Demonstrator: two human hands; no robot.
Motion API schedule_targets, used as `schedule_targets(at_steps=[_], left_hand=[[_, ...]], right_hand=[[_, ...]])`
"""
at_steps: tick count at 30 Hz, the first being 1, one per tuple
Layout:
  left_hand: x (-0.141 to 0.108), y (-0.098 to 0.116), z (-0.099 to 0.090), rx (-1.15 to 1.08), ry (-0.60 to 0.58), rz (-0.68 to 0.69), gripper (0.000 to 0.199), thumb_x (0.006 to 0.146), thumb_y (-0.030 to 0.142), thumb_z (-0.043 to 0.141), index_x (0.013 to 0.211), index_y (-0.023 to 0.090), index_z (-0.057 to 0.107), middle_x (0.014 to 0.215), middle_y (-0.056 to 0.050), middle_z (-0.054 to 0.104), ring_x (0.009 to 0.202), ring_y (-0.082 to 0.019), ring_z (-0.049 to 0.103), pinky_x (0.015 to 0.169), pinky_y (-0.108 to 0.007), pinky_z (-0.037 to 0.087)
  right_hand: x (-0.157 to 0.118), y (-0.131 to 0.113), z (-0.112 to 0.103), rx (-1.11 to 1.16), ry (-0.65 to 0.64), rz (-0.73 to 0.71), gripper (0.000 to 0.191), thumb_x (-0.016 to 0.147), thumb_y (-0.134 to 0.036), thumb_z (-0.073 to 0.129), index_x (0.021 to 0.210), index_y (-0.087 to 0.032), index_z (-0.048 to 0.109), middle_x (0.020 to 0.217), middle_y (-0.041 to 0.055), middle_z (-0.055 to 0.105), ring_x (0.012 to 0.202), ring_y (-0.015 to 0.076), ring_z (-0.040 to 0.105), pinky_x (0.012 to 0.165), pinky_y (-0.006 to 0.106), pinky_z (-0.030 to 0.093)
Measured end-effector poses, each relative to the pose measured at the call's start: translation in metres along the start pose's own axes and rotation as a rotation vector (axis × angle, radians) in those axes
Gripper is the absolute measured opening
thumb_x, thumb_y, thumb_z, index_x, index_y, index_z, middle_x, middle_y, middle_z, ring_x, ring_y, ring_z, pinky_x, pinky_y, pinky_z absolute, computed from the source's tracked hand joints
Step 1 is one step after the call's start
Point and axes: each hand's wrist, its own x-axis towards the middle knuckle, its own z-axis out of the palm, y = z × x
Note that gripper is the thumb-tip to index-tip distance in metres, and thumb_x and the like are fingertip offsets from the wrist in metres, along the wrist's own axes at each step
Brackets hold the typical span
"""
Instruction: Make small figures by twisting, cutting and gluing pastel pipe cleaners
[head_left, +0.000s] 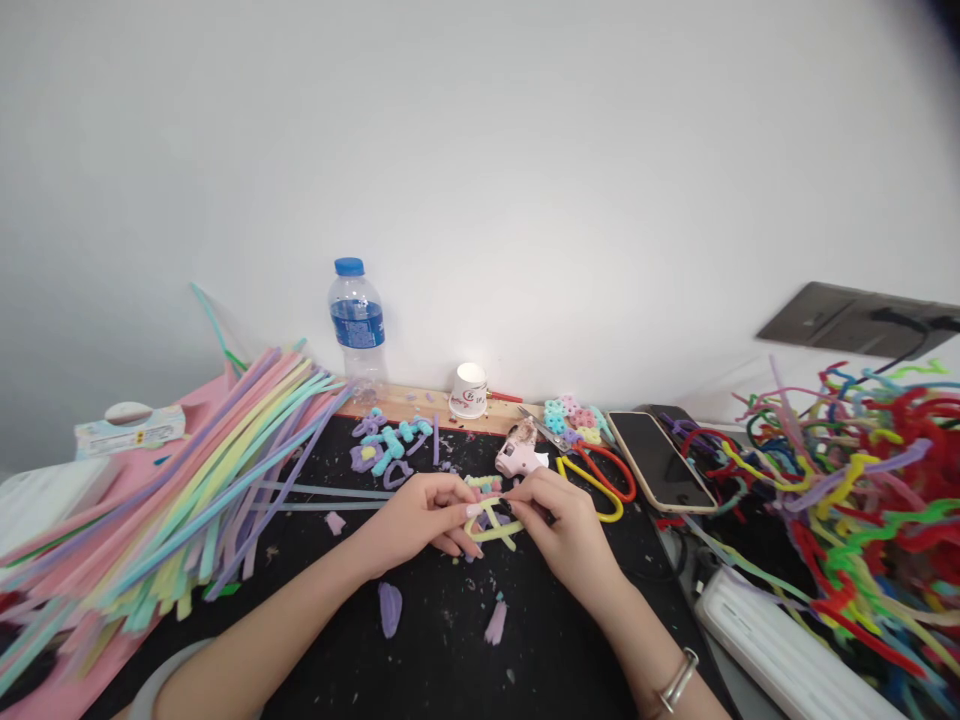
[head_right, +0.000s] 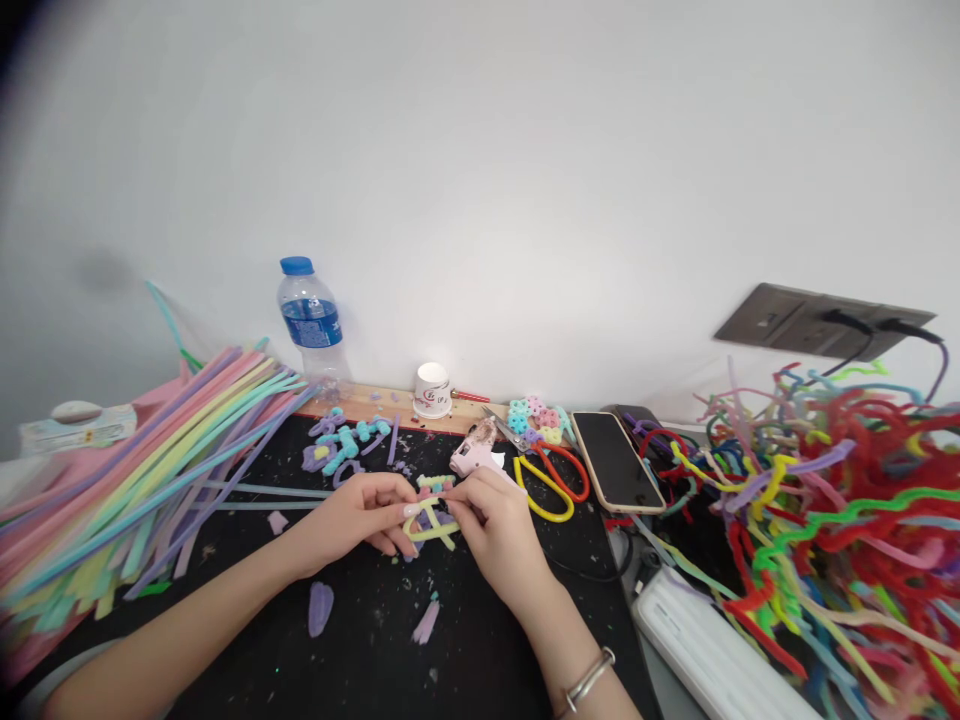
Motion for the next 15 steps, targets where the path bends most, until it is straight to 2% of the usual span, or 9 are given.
schedule_targets(at_steps=[6,15], left_hand=[[0.0003,0.0009,0.0013,0.092,0.025,0.065,0.022,0.078,0.036,0.058,0.08,0.014,0.058,0.061,-0.003,0.067,0.06,-0.019,0.069,0.055,-0.025,0.051],[-0.0011,0.0008,0.0021,0.18,0.066,0.145,0.022,0.08,0.035,0.056,0.08,0.014,0.061,0.062,-0.003,0.067,0.063,-0.021,0.07,0.056,-0.026,0.052]], right_hand=[[-0.0006,-0.0016,-0.0004,0.001,-0.029,0.012,0.014,0.084,-0.014,0.054,0.076,-0.02,0.063,0.073,0.002,0.058,0.067,0.015,0.053,0.06,0.025,0.041],[0.0015,-0.0002,0.0009,-0.008,-0.03,0.023,0.014,0.083,-0.012,0.054,0.077,-0.02,0.063,0.078,0.003,0.058,0.072,0.0154,0.054,0.065,0.025,0.042]])
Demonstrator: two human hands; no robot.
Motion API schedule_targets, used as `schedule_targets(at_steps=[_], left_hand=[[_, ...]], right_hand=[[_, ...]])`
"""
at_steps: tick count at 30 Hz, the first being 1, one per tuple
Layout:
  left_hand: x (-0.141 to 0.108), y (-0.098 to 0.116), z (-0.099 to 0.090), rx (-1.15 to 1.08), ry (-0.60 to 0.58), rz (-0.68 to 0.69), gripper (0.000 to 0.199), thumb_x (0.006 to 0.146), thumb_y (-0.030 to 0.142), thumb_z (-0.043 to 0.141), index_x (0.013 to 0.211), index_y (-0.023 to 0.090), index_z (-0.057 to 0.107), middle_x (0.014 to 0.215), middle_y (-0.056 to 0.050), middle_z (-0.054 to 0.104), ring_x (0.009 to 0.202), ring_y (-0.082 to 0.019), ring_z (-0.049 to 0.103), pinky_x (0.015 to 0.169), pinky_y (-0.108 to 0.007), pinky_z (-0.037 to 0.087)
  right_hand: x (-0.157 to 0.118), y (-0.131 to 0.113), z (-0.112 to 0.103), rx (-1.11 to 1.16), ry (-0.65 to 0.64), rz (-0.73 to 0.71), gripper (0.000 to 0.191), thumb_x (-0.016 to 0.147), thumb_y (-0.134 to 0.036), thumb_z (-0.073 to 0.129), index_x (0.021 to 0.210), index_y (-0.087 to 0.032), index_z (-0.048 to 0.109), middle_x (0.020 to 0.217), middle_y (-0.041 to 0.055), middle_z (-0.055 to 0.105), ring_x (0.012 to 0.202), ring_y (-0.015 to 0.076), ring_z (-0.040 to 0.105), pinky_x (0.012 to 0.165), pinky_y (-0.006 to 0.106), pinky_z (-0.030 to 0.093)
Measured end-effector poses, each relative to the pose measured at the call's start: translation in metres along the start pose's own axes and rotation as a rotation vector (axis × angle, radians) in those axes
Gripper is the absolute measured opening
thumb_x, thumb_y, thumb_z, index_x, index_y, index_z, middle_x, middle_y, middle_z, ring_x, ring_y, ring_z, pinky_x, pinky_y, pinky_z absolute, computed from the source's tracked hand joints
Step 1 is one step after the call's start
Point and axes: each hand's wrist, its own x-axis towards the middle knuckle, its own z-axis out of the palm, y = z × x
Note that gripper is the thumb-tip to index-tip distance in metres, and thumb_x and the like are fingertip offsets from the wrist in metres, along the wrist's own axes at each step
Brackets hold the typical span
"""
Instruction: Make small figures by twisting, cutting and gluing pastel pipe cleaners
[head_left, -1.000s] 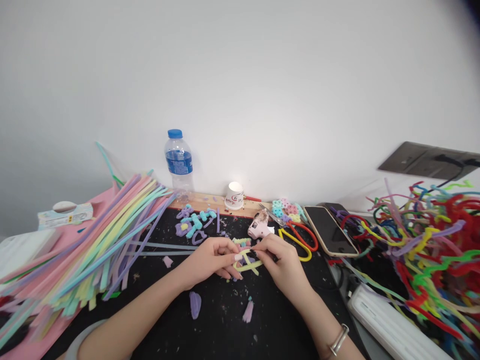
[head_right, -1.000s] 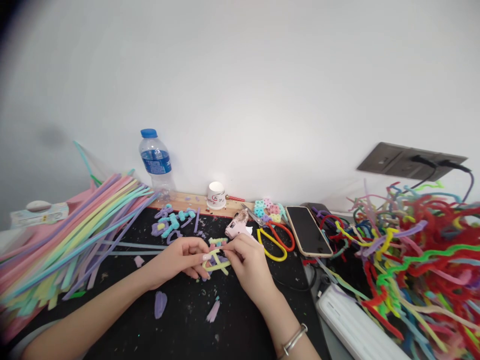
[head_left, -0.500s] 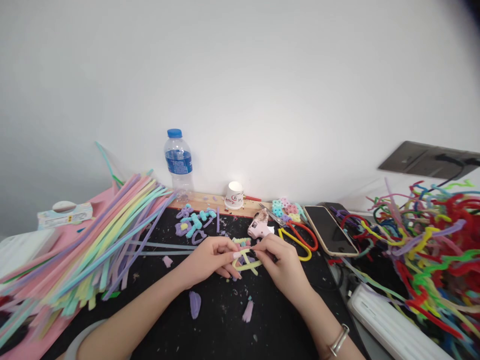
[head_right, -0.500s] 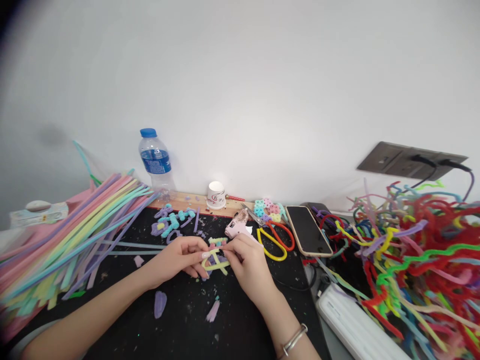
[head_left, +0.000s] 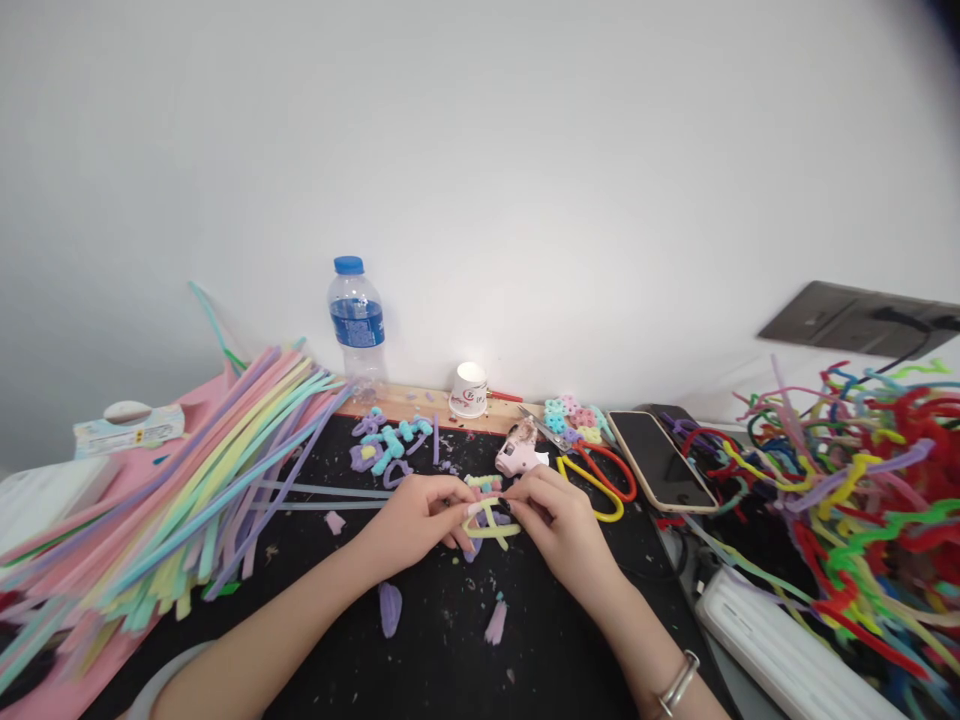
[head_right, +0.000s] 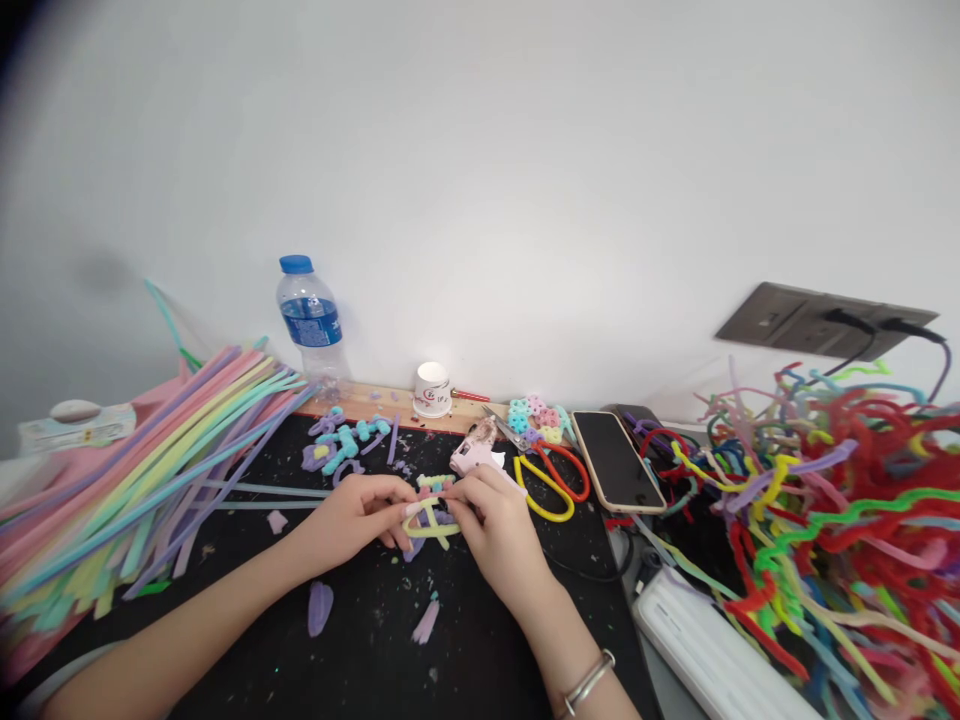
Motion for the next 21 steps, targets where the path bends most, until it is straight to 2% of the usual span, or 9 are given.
schedule_targets(at_steps=[5,11,16,21], left_hand=[[-0.0002,-0.0026,0.0003,0.003,0.008,0.051,0.022,0.08,0.034,0.055,0.084,0.013,0.063,0.066,-0.003,0.067,0.064,-0.022,0.069,0.061,-0.029,0.055],[-0.0002,-0.0033,0.0002,0.019,0.018,0.061,0.018,0.08,0.03,0.057,0.083,0.013,0.063,0.067,-0.003,0.067,0.063,-0.021,0.069,0.06,-0.027,0.054],[-0.0012,-0.0024,0.0001,0.023,0.02,0.081,0.018,0.08,0.03,0.056,0.083,0.013,0.063,0.065,-0.003,0.067,0.063,-0.021,0.069,0.06,-0.028,0.054],[-0.0007,-0.0001,0.0005,0.021,0.041,0.09,0.018,0.08,0.03,0.057,0.081,0.013,0.063,0.066,-0.002,0.066,0.062,-0.02,0.069,0.059,-0.027,0.054]], right_hand=[[-0.0014,0.0008,0.0,0.005,0.031,0.011,0.013,0.082,-0.01,0.055,0.08,-0.019,0.065,0.083,0.0041,0.055,0.073,0.0149,0.054,0.064,0.025,0.042],[-0.0002,0.002,0.0008,0.028,0.005,0.03,0.013,0.082,-0.012,0.054,0.077,-0.019,0.064,0.075,0.0024,0.058,0.068,0.0146,0.053,0.061,0.024,0.04],[0.0002,0.0004,-0.0001,0.098,-0.026,0.127,0.011,0.08,-0.012,0.055,0.074,-0.018,0.063,0.067,0.0002,0.056,0.06,0.0125,0.048,0.055,0.022,0.036],[0.0014,-0.0009,-0.0014,0.237,-0.12,0.257,0.012,0.08,-0.015,0.053,0.07,-0.016,0.06,0.063,-0.0013,0.052,0.057,0.0111,0.044,0.053,0.022,0.033]])
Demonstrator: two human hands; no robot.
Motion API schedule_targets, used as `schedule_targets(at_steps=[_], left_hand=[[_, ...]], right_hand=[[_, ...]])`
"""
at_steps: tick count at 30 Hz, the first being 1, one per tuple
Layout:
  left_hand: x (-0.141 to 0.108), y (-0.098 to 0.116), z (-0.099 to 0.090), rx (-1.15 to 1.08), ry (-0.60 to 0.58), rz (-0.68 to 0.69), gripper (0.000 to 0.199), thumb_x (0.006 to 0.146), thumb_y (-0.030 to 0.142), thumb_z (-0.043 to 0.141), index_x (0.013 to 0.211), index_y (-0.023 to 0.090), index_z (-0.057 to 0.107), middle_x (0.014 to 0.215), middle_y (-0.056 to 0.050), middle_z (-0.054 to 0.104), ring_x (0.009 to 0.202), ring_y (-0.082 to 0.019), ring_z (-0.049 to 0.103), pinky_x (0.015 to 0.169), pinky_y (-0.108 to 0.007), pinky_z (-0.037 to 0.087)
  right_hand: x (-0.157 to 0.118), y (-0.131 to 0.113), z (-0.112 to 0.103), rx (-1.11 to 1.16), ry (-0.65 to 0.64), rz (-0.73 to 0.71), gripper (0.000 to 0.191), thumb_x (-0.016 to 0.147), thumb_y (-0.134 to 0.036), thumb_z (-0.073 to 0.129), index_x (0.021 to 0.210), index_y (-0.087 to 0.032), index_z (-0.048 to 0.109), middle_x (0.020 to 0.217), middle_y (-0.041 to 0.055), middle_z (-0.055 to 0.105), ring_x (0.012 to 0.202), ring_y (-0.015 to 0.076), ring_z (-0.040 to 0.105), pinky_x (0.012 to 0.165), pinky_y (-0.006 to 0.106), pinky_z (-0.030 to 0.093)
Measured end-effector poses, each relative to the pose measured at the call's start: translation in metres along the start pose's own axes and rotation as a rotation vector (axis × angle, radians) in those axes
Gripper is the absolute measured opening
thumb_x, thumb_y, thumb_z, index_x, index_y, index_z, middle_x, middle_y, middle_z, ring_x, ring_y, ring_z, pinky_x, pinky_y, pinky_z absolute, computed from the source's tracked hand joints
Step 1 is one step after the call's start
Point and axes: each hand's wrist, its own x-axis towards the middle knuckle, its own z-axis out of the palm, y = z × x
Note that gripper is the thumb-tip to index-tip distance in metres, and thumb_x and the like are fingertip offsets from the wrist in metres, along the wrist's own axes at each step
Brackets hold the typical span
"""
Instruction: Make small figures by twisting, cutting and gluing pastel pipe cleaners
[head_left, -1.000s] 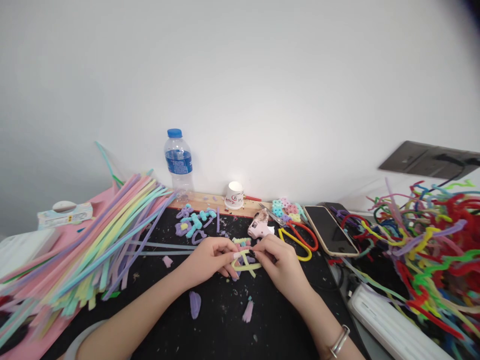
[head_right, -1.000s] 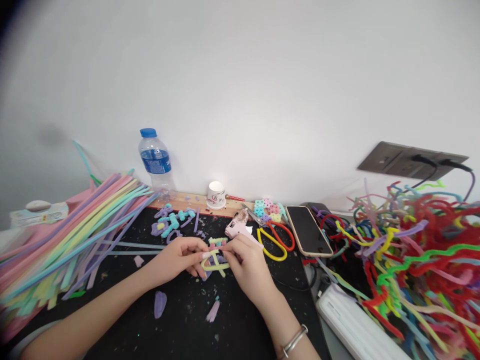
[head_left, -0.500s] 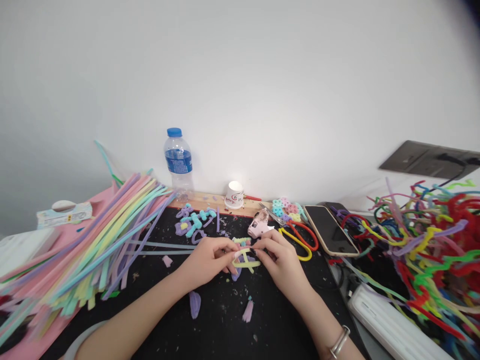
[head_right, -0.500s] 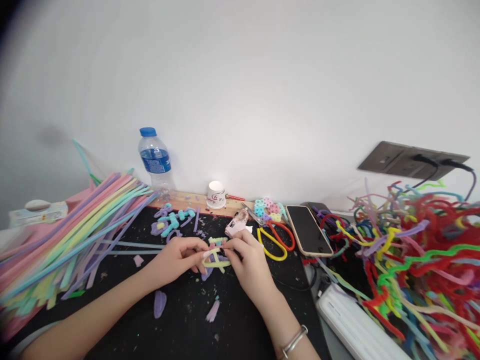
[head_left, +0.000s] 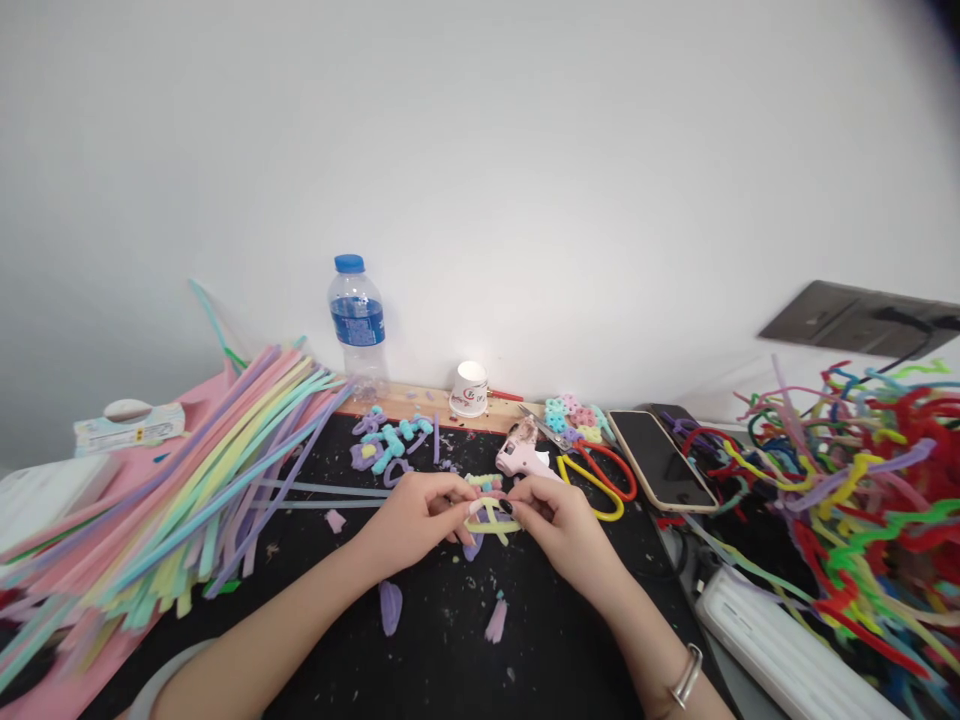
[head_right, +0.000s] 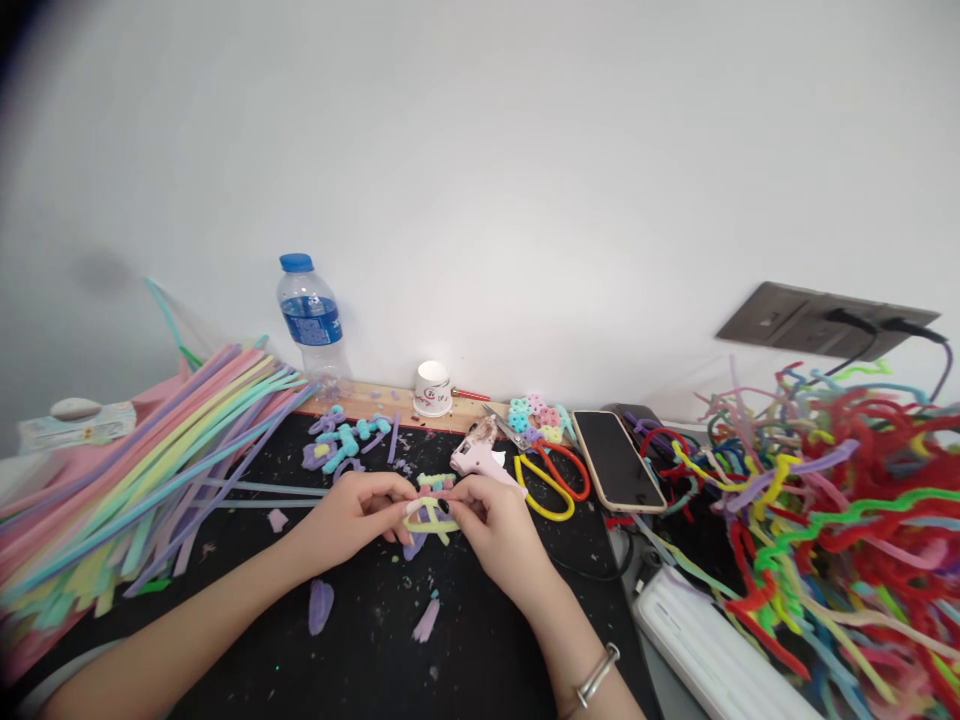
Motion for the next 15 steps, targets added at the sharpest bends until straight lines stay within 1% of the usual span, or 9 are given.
schedule_targets(at_steps=[4,8,15], left_hand=[[0.0,0.0005,0.0004,0.0,-0.007,-0.014,0.018,0.08,0.03,0.058,0.079,0.013,0.063,0.061,-0.002,0.066,0.059,-0.019,0.069,0.056,-0.024,0.053],[-0.0006,-0.0004,0.0,-0.004,-0.013,-0.02,0.018,0.08,0.03,0.058,0.079,0.013,0.062,0.058,-0.001,0.067,0.057,-0.018,0.068,0.052,-0.021,0.051],[-0.0006,0.0003,0.0008,0.026,-0.01,-0.006,0.018,0.08,0.03,0.057,0.078,0.013,0.063,0.058,-0.002,0.068,0.057,-0.018,0.068,0.054,-0.022,0.051]], right_hand=[[-0.0004,0.001,-0.0002,0.099,-0.061,0.071,0.011,0.08,-0.019,0.052,0.07,-0.015,0.057,0.063,-0.0016,0.05,0.058,0.0113,0.042,0.054,0.022,0.033],[-0.0005,0.0009,-0.0001,0.166,-0.094,0.095,0.013,0.08,-0.021,0.052,0.068,-0.015,0.054,0.062,-0.0025,0.047,0.059,0.0112,0.041,0.055,0.023,0.033],[0.0006,0.0002,0.0013,0.169,-0.075,0.087,0.011,0.079,-0.021,0.052,0.07,-0.016,0.052,0.063,-0.0032,0.044,0.058,0.011,0.039,0.053,0.023,0.031]])
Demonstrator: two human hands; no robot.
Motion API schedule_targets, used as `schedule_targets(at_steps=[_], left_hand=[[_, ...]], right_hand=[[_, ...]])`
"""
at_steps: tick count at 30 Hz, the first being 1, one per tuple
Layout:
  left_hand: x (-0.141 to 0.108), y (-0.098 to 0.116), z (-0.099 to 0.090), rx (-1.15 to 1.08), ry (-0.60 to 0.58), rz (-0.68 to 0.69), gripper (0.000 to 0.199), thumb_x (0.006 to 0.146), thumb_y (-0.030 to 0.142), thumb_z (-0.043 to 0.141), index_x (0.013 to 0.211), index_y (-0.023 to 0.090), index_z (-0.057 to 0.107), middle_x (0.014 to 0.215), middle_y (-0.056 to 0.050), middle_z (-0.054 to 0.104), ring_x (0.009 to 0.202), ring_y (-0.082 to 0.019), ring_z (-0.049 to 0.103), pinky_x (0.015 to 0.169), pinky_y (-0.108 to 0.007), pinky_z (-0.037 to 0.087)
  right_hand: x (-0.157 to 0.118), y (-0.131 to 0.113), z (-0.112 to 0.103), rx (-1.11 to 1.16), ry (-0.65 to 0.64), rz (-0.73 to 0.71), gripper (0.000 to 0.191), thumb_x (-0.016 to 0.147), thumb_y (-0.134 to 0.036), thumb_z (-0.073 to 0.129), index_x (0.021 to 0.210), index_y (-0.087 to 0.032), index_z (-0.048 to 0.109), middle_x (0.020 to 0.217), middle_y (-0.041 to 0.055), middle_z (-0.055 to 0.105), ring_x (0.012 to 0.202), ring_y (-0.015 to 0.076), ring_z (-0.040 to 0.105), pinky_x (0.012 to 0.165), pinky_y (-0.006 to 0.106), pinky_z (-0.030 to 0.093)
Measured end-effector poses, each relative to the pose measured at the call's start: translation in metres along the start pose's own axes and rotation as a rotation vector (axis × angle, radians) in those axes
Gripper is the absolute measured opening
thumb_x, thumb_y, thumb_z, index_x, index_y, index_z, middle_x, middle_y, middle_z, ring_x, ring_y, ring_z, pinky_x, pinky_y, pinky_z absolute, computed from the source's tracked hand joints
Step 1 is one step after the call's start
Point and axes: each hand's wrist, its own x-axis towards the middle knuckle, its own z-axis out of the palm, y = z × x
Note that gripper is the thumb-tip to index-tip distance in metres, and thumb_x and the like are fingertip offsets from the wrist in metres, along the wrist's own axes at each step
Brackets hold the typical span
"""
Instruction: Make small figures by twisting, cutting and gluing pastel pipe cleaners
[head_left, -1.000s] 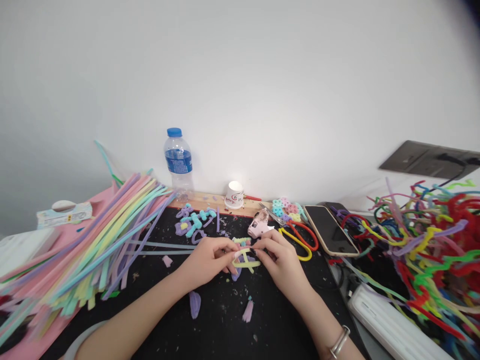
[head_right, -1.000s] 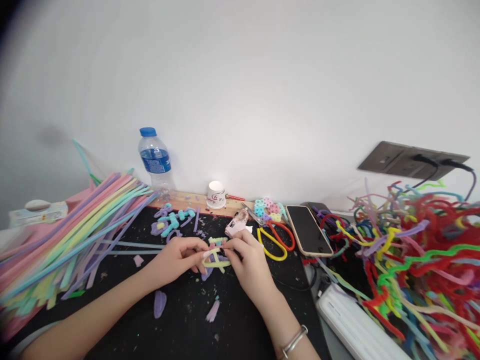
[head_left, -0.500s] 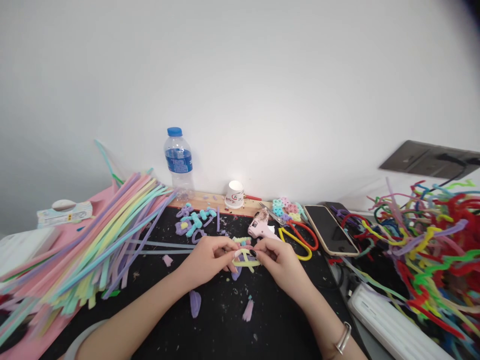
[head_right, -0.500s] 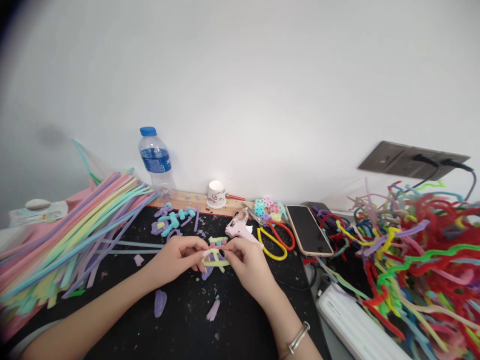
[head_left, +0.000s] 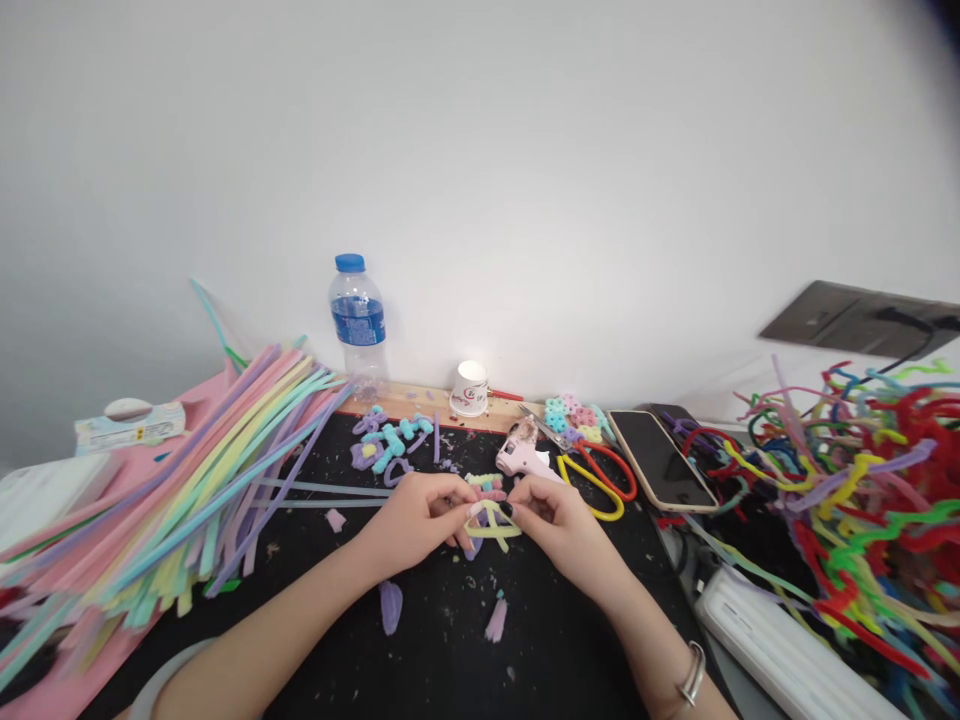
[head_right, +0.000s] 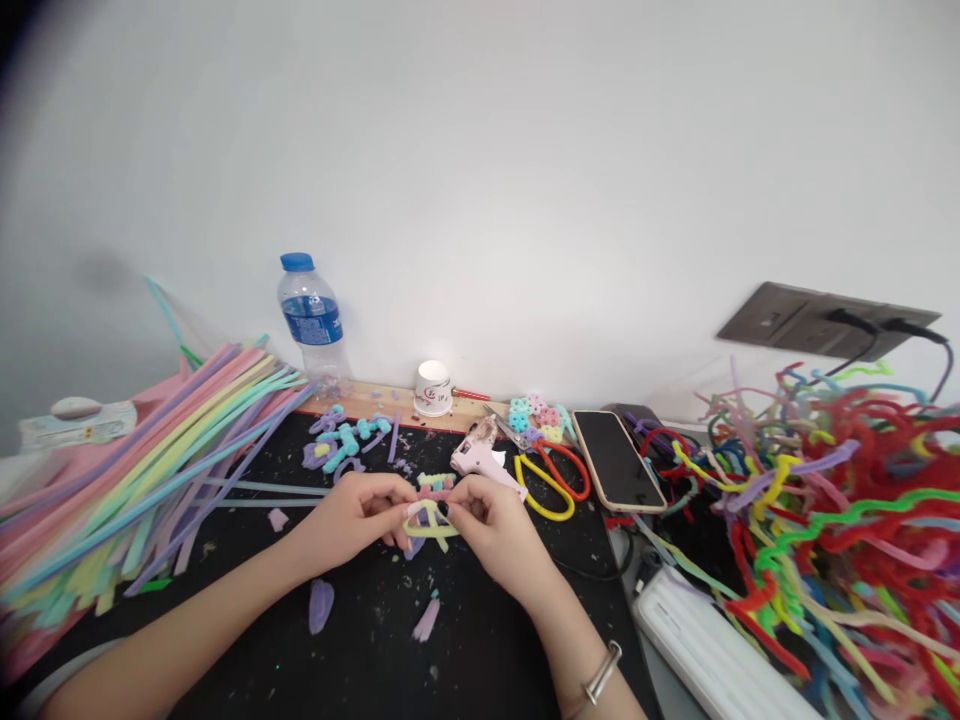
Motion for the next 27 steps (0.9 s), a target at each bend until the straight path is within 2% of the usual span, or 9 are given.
schedule_targets(at_steps=[9,13,23,27], left_hand=[[-0.001,-0.005,0.002,-0.026,0.043,0.009,0.02,0.081,0.033,0.056,0.08,0.013,0.062,0.063,-0.001,0.066,0.058,-0.019,0.069,0.057,-0.026,0.055],[-0.001,-0.006,0.002,-0.002,0.066,0.03,0.02,0.081,0.032,0.055,0.081,0.014,0.062,0.063,-0.001,0.066,0.058,-0.018,0.068,0.057,-0.026,0.055],[-0.003,0.004,0.002,0.025,0.167,0.095,0.017,0.082,0.03,0.053,0.08,0.015,0.06,0.074,-0.003,0.067,0.064,-0.017,0.068,0.058,-0.024,0.055],[-0.004,0.005,0.002,0.035,0.173,0.15,0.015,0.082,0.028,0.053,0.083,0.015,0.061,0.08,-0.004,0.068,0.069,-0.017,0.068,0.063,-0.025,0.055]], right_hand=[[-0.001,0.003,0.009,-0.307,0.111,-0.101,0.016,0.08,-0.016,0.048,0.065,-0.019,0.046,0.059,-0.0045,0.039,0.054,0.011,0.037,0.05,0.022,0.028],[-0.003,0.002,0.01,-0.439,0.143,-0.136,0.016,0.082,-0.016,0.048,0.067,-0.019,0.045,0.061,-0.0032,0.043,0.057,0.0122,0.041,0.053,0.023,0.029],[-0.006,-0.006,0.011,-0.484,0.144,-0.102,0.024,0.086,-0.02,0.046,0.062,-0.019,0.043,0.061,-0.0015,0.047,0.059,0.0139,0.044,0.054,0.024,0.03],[-0.007,-0.007,0.011,-0.426,0.13,-0.131,0.027,0.089,-0.02,0.042,0.063,-0.018,0.049,0.064,-0.0001,0.052,0.063,0.0142,0.048,0.058,0.024,0.033]])
